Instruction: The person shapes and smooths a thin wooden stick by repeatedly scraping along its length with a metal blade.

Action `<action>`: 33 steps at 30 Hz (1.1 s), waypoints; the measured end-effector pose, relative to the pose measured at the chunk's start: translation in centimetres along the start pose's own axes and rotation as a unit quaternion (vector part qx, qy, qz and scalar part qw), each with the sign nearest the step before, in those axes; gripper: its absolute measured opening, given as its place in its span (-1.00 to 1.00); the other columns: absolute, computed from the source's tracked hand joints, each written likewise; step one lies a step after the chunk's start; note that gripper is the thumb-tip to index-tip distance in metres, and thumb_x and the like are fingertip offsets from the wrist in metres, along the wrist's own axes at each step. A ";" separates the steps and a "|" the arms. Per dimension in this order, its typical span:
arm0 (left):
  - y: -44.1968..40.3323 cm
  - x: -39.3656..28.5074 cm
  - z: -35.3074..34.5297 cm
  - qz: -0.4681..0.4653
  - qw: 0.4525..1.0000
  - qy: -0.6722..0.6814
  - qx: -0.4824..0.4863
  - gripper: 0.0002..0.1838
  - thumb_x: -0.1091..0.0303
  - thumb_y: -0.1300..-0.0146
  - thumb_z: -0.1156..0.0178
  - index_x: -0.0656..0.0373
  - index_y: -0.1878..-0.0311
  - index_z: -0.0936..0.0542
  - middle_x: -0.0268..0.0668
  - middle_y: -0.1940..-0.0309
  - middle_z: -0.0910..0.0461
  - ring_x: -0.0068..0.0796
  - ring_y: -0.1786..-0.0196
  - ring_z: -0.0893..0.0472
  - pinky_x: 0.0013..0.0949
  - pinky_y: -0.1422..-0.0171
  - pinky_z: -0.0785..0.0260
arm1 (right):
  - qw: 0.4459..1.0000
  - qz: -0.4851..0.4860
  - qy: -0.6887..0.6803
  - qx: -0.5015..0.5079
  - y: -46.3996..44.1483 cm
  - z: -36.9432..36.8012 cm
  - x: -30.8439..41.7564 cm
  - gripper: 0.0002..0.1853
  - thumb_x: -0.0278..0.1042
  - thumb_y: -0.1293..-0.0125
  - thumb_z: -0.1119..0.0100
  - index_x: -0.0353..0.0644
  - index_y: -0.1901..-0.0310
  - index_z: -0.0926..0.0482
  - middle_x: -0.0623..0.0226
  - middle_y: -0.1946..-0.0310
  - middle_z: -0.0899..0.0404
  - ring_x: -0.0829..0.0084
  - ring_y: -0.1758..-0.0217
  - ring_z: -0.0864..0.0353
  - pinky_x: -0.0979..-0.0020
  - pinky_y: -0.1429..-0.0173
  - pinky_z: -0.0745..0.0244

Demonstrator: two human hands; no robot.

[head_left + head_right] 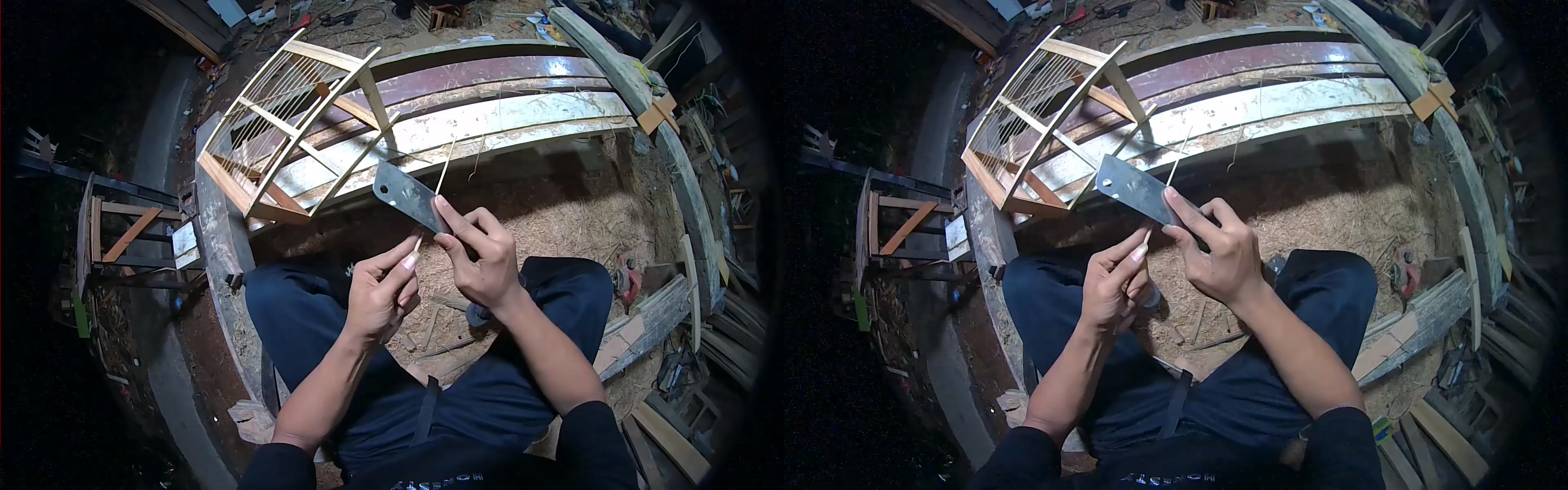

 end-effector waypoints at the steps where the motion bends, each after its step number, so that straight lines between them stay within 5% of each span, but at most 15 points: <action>1: -0.2 0.0 -0.1 0.009 1.000 0.004 -0.014 -0.87 0.56 -0.51 -0.09 0.34 0.10 -0.63 -0.44 0.62 -0.37 -0.71 0.61 -0.28 -0.51 0.55 -0.09 | 1.000 0.001 0.004 0.008 0.1 0.2 0.4 -0.45 -0.39 -0.27 -0.44 0.08 -0.32 -0.67 0.17 0.38 -0.58 0.26 0.47 -0.62 0.26 0.46 -0.51; 2: -0.3 0.1 0.2 0.007 1.000 0.006 -0.013 -0.87 0.56 -0.51 -0.09 0.34 0.10 -0.63 -0.44 0.62 -0.37 -0.71 0.61 -0.28 -0.51 0.55 -0.09 | 0.999 0.007 -0.007 0.051 0.5 0.3 1.5 -0.42 -0.50 -0.20 -0.43 -0.11 -0.32 -0.66 0.14 0.40 -0.57 0.31 0.43 -0.56 0.32 0.32 -0.51; 6: -0.4 0.2 1.4 -0.026 0.998 -0.051 0.024 -0.88 0.53 -0.45 -0.08 0.29 0.24 -0.57 -0.43 0.67 -0.35 -0.67 0.68 -0.28 -0.53 0.59 -0.07 | 0.998 0.031 -0.009 0.060 1.2 -0.1 2.3 -0.41 -0.46 -0.16 -0.47 -0.09 -0.29 -0.69 0.18 0.40 -0.56 0.30 0.43 -0.54 0.33 0.37 -0.51; 8: -0.7 0.2 1.2 -0.020 1.000 -0.017 0.009 -0.87 0.54 -0.44 -0.07 0.29 0.28 -0.54 -0.41 0.67 -0.35 -0.66 0.71 -0.26 -0.52 0.60 -0.06 | 0.999 0.025 -0.004 0.043 1.2 -0.5 1.7 -0.46 -0.19 -0.29 -0.45 0.15 -0.34 -0.67 0.23 0.41 -0.52 0.29 0.52 -0.57 0.27 0.47 -0.51; 16: -0.5 -0.1 1.2 -0.019 1.000 -0.017 0.003 -0.84 0.44 -0.51 -0.13 0.28 0.25 -0.52 -0.44 0.68 -0.33 -0.68 0.72 -0.22 -0.50 0.63 -0.05 | 0.999 0.033 0.026 0.033 1.0 -1.0 1.8 -0.46 -0.17 -0.30 -0.44 0.20 -0.34 -0.67 0.25 0.42 -0.53 0.29 0.56 -0.56 0.24 0.49 -0.49; 19: -0.3 -0.3 1.1 -0.021 1.000 -0.012 0.001 -0.82 0.43 -0.53 -0.13 0.35 0.00 -0.62 -0.47 0.68 -0.31 -0.71 0.71 -0.18 -0.52 0.61 -0.05 | 0.998 0.036 0.037 0.021 1.0 -1.0 1.8 -0.47 -0.22 -0.31 -0.43 0.19 -0.34 -0.67 0.23 0.42 -0.54 0.27 0.54 -0.57 0.24 0.47 -0.51; 22: 0.9 0.0 0.7 0.015 0.999 -0.016 0.038 -0.49 0.47 -0.58 -0.10 0.22 -0.54 -0.41 -0.55 0.59 -0.32 -0.74 0.60 -0.24 -0.54 0.50 -0.11 | 0.998 -0.015 0.034 -0.050 -1.0 0.7 -0.8 -0.47 -0.40 -0.31 -0.41 0.10 -0.33 -0.67 0.18 0.41 -0.56 0.24 0.46 -0.60 0.25 0.37 -0.54; 30: 0.0 -0.5 0.1 0.001 1.000 -0.024 0.000 -0.41 0.40 -0.53 -0.17 0.29 -0.56 -0.34 -0.56 0.63 -0.31 -0.78 0.68 -0.22 -0.59 0.58 -0.06 | 0.992 -0.058 -0.111 -0.016 -0.4 0.5 0.6 -0.49 -0.52 -0.35 -0.37 -0.13 -0.34 -0.64 0.14 0.35 -0.67 0.36 0.35 -0.67 0.34 0.21 -0.55; 31: 0.1 -0.5 0.4 -0.001 1.000 0.014 0.028 -0.46 0.46 -0.54 -0.17 0.31 -0.53 -0.38 -0.52 0.45 -0.48 -0.82 0.61 -0.27 -0.63 0.57 -0.11 | 0.989 -0.094 -0.114 0.017 -0.2 0.6 0.0 -0.51 -0.51 -0.34 -0.38 -0.17 -0.32 -0.65 0.14 0.28 -0.69 0.35 0.29 -0.70 0.36 0.16 -0.58; 33: 0.1 -0.5 0.5 0.002 0.999 0.019 0.037 -0.48 0.46 -0.54 -0.17 0.31 -0.51 -0.39 -0.51 0.45 -0.49 -0.82 0.62 -0.26 -0.63 0.59 -0.10 | 0.990 -0.067 -0.121 0.001 -0.3 0.6 -0.7 -0.52 -0.51 -0.33 -0.40 -0.18 -0.29 -0.67 0.14 0.23 -0.69 0.34 0.25 -0.71 0.37 0.15 -0.58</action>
Point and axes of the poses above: each hand's wrist, its own y-axis away from the middle knuckle, its own z-axis out of the back of the hand, x = y × z, the point moved 4 cm from there along -y, towards the middle knuckle
